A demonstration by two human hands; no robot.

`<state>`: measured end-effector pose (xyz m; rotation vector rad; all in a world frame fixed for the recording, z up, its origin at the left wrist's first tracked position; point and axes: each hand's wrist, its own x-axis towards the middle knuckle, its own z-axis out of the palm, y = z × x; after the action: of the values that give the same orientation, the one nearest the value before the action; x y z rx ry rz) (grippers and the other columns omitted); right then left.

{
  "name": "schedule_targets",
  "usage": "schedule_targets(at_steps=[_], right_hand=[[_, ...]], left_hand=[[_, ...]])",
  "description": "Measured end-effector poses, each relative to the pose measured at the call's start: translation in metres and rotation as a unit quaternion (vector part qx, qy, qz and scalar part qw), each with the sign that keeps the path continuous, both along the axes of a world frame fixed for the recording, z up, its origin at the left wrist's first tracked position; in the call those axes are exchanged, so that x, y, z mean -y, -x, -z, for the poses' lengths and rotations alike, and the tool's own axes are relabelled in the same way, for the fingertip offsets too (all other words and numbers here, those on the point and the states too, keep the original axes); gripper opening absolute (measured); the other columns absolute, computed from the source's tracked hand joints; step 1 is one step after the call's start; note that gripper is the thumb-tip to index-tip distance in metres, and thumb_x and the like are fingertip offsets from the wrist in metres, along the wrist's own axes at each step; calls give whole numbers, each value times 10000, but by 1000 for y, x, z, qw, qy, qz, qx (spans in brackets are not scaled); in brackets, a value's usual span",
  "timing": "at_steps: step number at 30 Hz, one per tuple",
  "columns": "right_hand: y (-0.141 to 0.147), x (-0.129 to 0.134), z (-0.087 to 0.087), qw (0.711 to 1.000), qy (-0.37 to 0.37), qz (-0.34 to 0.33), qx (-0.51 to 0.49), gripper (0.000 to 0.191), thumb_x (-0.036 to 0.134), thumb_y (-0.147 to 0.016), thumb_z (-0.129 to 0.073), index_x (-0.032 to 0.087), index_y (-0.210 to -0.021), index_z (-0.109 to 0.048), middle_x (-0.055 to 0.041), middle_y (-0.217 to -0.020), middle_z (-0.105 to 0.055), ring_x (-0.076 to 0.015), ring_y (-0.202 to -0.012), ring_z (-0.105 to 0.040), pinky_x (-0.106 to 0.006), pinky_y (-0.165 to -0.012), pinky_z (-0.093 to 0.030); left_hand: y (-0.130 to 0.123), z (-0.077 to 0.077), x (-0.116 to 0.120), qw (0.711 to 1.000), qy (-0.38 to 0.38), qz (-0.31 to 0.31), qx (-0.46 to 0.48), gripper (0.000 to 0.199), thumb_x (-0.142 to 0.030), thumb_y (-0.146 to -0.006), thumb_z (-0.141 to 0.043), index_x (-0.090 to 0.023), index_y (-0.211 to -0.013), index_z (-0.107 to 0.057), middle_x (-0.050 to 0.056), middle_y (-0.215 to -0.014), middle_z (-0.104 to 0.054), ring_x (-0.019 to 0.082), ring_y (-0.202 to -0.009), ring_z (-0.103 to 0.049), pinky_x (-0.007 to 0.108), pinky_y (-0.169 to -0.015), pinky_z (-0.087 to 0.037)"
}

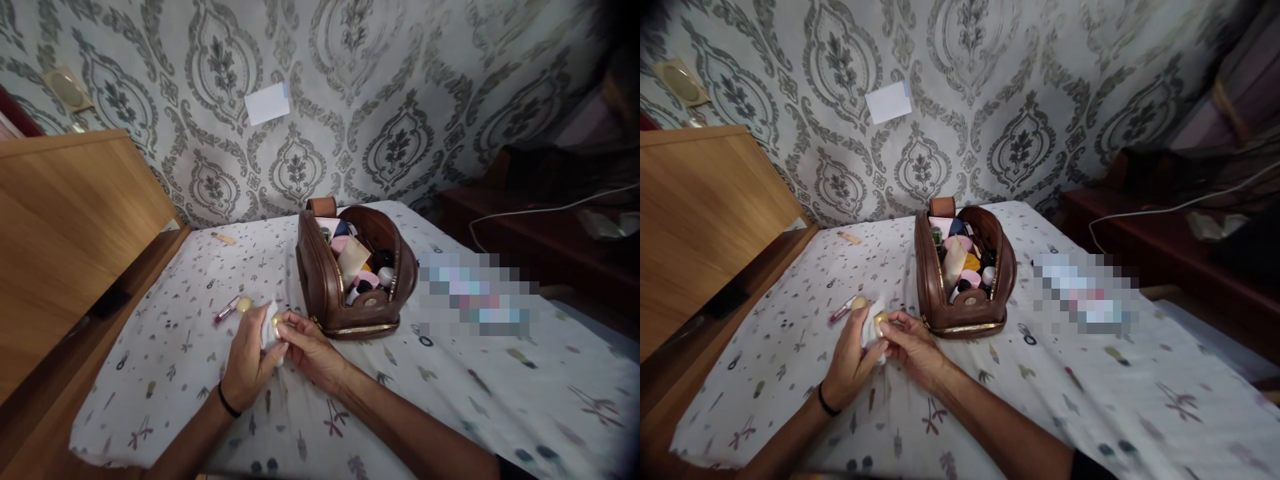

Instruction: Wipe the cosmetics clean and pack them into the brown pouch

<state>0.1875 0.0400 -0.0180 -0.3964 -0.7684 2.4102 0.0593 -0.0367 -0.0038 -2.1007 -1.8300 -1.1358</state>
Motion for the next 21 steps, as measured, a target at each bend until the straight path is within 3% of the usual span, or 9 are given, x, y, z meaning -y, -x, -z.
schedule_targets(at_steps=[4,11,16,21], right_hand=[[0,3,-1,999,-15,-30,1,367,398,-654,-872,151,-839,-674,26,-729,-667,-67,-606,-592,-190,-588,-456],[-1,5,1,996,-44,-77,-13,406,420,-668,-859,121,-907,-725,-4,-750,-681,-83,-645,-597,-204,-618,-440],[-3,6,-3,994,-41,-99,-24,416,387,-642,-882,121,-928,-739,-12,-774,-697,-79,-667,-592,-200,-633,-440],[-3,4,-4,994,-28,-103,-10,451,390,-583,-912,134,-908,-731,4,-768,-689,-73,-653,-600,-186,-599,-443]], left_hand=[[6,-2,0,999,-33,4,-30,353,-420,-961,-478,-178,-1217,-499,89,-1027,-645,231,-970,-621,358,-827,-501],[8,-16,-1,996,-72,27,-52,406,-497,-975,-384,-155,-1009,-600,51,-770,-623,200,-711,-576,319,-663,-457],[4,-22,-1,996,-62,32,56,354,-360,-981,-357,-171,-903,-645,40,-734,-632,182,-698,-579,302,-672,-454],[1,-22,-4,979,-19,-54,194,324,-402,-961,-423,-179,-899,-651,27,-753,-663,166,-689,-608,271,-655,-477]])
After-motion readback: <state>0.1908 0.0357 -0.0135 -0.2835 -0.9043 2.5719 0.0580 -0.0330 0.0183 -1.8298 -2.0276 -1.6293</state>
